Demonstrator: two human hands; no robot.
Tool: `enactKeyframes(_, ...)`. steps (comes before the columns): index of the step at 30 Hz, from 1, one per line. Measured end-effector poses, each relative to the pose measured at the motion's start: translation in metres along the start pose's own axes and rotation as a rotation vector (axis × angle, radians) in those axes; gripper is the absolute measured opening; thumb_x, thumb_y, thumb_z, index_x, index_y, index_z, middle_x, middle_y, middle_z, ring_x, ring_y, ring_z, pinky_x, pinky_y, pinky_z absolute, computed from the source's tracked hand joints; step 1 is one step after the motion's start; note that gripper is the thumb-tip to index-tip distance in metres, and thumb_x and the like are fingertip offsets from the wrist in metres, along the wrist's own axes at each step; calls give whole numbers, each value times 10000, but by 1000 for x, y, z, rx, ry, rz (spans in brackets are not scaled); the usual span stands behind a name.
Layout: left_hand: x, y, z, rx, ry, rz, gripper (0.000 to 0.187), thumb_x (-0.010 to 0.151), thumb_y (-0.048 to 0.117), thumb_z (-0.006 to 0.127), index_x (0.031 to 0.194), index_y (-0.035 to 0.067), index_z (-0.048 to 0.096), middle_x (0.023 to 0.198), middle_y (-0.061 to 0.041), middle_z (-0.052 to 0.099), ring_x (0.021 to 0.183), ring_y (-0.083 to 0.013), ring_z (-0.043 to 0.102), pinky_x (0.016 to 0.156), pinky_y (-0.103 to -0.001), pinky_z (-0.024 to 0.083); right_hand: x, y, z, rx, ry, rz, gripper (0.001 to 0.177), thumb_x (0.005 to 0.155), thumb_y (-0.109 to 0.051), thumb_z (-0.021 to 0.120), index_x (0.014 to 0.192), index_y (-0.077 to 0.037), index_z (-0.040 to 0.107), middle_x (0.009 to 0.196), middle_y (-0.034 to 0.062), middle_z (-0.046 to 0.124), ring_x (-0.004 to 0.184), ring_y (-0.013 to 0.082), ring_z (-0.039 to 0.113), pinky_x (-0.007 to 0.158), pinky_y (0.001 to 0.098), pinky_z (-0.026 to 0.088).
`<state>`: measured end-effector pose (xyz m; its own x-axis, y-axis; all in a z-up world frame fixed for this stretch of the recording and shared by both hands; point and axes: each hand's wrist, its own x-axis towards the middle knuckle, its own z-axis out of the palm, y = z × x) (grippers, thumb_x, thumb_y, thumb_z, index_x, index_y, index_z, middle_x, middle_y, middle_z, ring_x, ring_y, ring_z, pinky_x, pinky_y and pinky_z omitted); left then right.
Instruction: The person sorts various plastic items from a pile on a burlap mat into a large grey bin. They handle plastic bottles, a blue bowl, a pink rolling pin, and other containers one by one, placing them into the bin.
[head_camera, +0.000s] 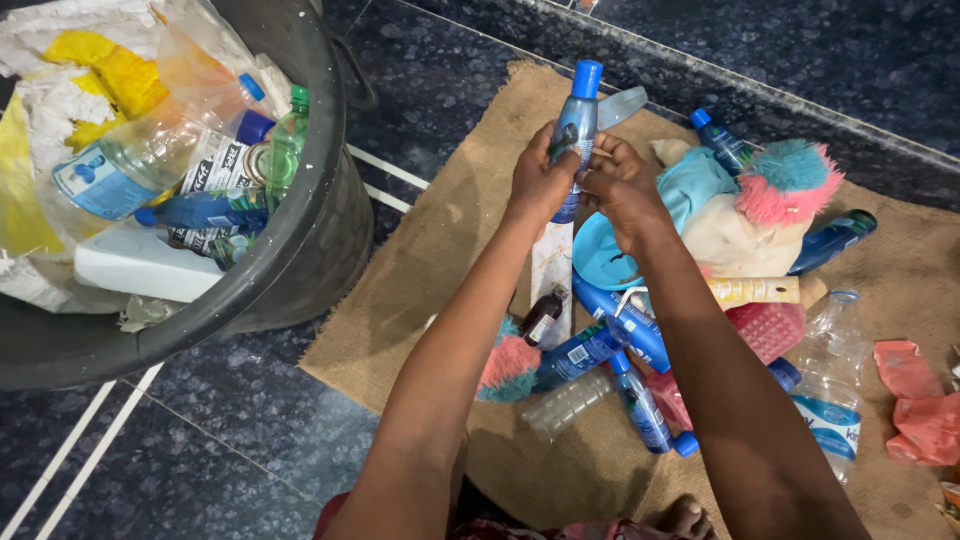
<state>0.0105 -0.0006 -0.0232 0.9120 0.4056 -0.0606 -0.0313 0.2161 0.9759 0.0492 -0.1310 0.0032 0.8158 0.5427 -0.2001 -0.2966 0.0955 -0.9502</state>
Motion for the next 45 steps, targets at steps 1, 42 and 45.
enactKeyframes(1,0,1,0,14,6,-4,512,906,108,584,1415,76,542,1137,-108,705,971,-173,692,828,-325,561,0,0,0,-12,10,6,586,860,7,662,1414,-57,481,1126,49,702,898,105,652,731,261,514)
enactKeyframes(42,-9,31,-12,68,166,44,584,798,128,686,1347,30,509,1045,-142,699,839,-178,704,709,-324,590,-5,-13,26,-22,-21,-68,534,908,-54,682,1403,-72,485,1228,68,676,1075,163,669,882,334,557)
enactKeyframes(45,-10,35,-13,58,179,102,584,810,129,697,1357,24,521,1085,-154,694,863,-182,703,726,-323,590,-5,-16,31,-38,-31,-85,528,907,-45,676,1402,-62,495,1229,68,677,1078,169,669,882,341,562)
